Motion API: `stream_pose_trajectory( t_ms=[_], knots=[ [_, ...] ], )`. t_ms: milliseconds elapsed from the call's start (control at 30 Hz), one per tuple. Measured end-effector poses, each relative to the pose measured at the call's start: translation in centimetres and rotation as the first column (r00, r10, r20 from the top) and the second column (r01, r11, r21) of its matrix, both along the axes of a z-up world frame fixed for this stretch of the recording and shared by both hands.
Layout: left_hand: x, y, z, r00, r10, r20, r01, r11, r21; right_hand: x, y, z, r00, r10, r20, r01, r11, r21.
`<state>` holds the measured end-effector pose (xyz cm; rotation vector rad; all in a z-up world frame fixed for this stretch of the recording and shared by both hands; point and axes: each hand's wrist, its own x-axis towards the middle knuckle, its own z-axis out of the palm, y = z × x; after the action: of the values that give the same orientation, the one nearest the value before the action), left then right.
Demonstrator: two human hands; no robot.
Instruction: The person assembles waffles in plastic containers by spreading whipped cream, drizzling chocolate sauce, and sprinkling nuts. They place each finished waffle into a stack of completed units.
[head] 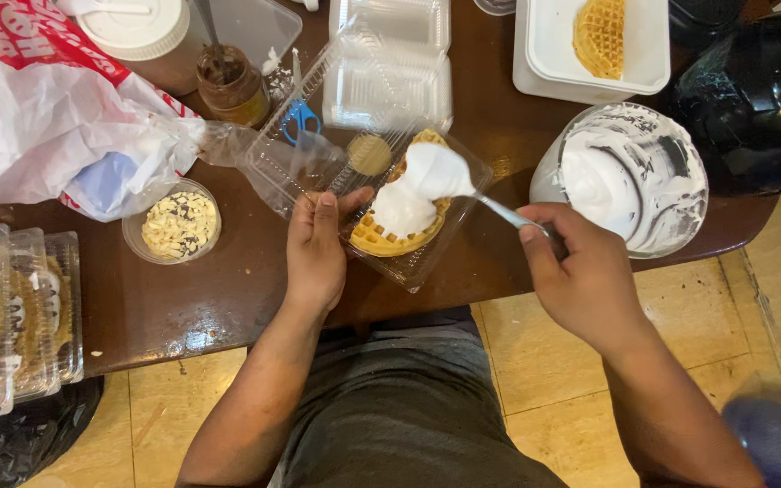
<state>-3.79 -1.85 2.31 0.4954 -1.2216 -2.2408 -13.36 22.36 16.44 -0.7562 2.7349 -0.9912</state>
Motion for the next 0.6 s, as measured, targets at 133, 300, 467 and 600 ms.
stream_pose_trajectory(
  t_ms=[133, 300, 467, 600],
  knots=[
    [0.0, 0.0, 0.1, 1.0, -0.01, 0.027, 0.01, 1.0, 0.003, 0.4, -0.6, 0.0, 0.996, 0.028, 0.087, -0.03, 0.999, 0.023],
    [-0.1, 0.0, -0.4, 1.0, 0.024, 0.013, -0.023, 0.998, -0.056, 1.6, -0.8, -0.6, 0.982, 0.162, -0.096, -0.163, 0.987, -0.002],
    [0.0, 0.0, -0.5, 1.0, 0.026, -0.012, -0.027, 0.999, -0.03, 2.4, -1.4, -0.8, 0.921, 0.279, -0.272, -0.303, 0.952, -0.046],
    [0.1, 0.0, -0.2, 0.998, 0.043, 0.036, -0.042, 0.999, -0.017, 2.8, -1.5, 0.2, 0.89, 0.258, -0.375, -0.274, 0.962, 0.01]
  ],
)
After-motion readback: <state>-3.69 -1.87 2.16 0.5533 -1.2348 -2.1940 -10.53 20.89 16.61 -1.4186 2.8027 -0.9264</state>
